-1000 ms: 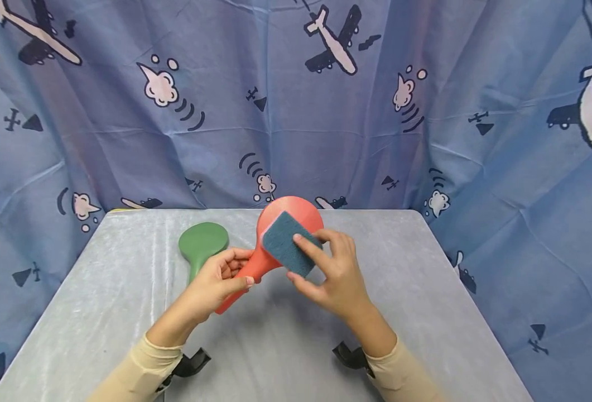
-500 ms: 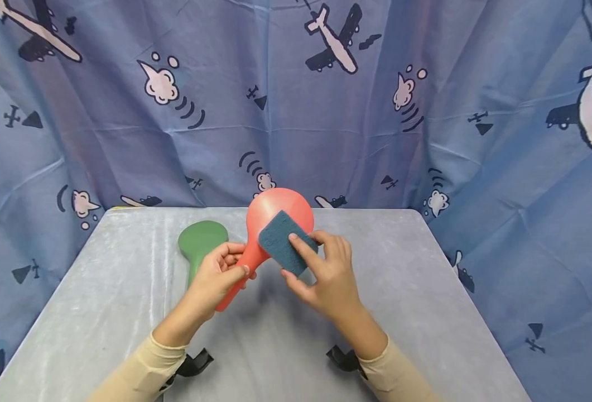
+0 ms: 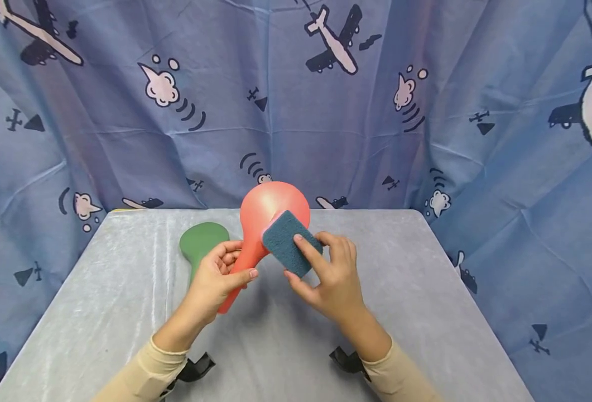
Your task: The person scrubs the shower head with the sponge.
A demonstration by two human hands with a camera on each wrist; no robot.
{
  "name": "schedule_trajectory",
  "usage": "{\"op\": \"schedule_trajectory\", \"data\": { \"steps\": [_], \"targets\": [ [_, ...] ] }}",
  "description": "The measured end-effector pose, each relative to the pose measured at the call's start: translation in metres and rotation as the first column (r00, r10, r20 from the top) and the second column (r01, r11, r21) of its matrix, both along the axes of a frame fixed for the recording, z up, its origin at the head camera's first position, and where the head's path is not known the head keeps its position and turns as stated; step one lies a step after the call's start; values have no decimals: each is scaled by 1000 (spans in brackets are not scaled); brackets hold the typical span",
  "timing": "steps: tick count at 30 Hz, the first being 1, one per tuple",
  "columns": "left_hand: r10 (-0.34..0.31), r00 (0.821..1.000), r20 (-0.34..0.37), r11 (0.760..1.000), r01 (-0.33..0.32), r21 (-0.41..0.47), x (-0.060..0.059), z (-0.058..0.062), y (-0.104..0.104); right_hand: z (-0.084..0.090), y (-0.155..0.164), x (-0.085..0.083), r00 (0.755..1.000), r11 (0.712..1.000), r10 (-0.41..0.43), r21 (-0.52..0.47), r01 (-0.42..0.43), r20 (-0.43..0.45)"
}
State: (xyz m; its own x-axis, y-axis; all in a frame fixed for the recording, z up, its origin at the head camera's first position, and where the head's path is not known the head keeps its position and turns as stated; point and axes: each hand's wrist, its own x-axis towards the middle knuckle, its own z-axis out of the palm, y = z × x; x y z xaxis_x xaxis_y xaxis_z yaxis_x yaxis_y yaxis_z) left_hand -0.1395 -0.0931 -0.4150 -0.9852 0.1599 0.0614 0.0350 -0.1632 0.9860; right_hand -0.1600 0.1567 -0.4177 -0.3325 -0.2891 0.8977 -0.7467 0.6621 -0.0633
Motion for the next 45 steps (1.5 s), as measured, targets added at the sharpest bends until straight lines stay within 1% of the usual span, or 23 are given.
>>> {"op": "schedule_trajectory", "data": {
  "steps": [2, 4, 6, 9, 11, 12, 15, 17, 19, 21, 24, 26, 27, 28, 30, 32, 33, 34, 38, 40, 42, 43, 45],
  "targets": [
    [10, 1000, -3, 1000, -10, 26, 0, 1, 1, -1, -4, 1, 999, 999, 21, 39, -20, -39],
    [15, 1000, 4, 999, -15, 46, 0, 2, 1, -1, -4, 0, 998, 999, 12, 36, -10, -54],
    [17, 1000, 21, 998, -18, 60, 1, 3, 2, -1, -1, -2, 999, 1000, -24, -5, 23, -43],
    [9, 998, 56, 997, -13, 75, 1, 5, 2, 0, 6, -6, 997, 992, -83, -99, 83, -1],
    [-4, 997, 77, 996, -3, 90, 1, 6, 3, 0, 7, -7, 996, 986, -92, -139, 92, 6],
    [-11, 996, 86, 995, 3, 98, 1, 7, 3, -1, 7, -7, 996, 987, -85, -141, 83, -6],
    [-48, 993, 105, 990, 33, 136, 1, 7, 3, -3, 1, -5, 994, 997, -38, -70, 31, -99],
    [-77, 991, 112, 985, 58, 163, 1, 7, 3, -4, -3, -3, 985, 1000, -10, -3, 9, -174],
    [-115, 987, 113, 977, 92, 191, 1, 6, 3, -3, -4, -3, 972, 1000, -11, 25, 17, -235],
    [-154, 981, 120, 969, 126, 213, 2, 6, 3, -1, 0, -5, 964, 999, -47, -2, 48, -263],
    [-202, 969, 141, 956, 164, 244, 3, 8, 2, 3, 5, -7, 961, 992, -109, -91, 88, -255],
    [-220, 962, 159, 950, 174, 261, 3, 9, 1, 3, 5, -6, 961, 989, -117, -117, 90, -251],
    [-228, 960, 164, 946, 179, 269, 3, 9, 1, 2, 3, -5, 959, 991, -107, -107, 81, -261],
    [-235, 957, 168, 943, 183, 279, 3, 9, 1, 2, 0, -4, 953, 994, -96, -76, 78, -287],
    [-250, 953, 171, 935, 192, 297, 3, 9, 1, -1, -6, -2, 932, 997, -67, 8, 75, -357],
    [-273, 946, 173, 925, 209, 317, 2, 9, 2, -2, -8, 0, 910, 993, -48, 80, 89, -411],
    [-287, 942, 173, 920, 220, 325, 2, 9, 2, -2, -8, 0, 900, 991, -51, 92, 100, -433],
    [-300, 938, 174, 914, 231, 332, 2, 9, 3, 0, -7, 0, 896, 990, -63, 85, 111, -439],
    [-340, 925, 170, 900, 267, 344, 2, 11, 3, 9, 5, -2, 925, 992, -129, -46, 120, -357],
    [-346, 923, 168, 898, 274, 344, 2, 11, 3, 14, 10, -1, 939, 991, -123, -81, 102, -322],
    [-356, 921, 160, 894, 286, 344, 3, 11, 3, 17, 11, 1, 939, 996, -84, -56, 69, -333],
    [-362, 919, 154, 892, 294, 345, 3, 10, 3, 18, 10, 2, 932, 998, -57, -16, 55, -357],
    [-376, 917, 137, 886, 312, 342, 4, 9, 4, 19, 7, 5, 908, 996, -1, 86, 40, -418]
  ]
}}
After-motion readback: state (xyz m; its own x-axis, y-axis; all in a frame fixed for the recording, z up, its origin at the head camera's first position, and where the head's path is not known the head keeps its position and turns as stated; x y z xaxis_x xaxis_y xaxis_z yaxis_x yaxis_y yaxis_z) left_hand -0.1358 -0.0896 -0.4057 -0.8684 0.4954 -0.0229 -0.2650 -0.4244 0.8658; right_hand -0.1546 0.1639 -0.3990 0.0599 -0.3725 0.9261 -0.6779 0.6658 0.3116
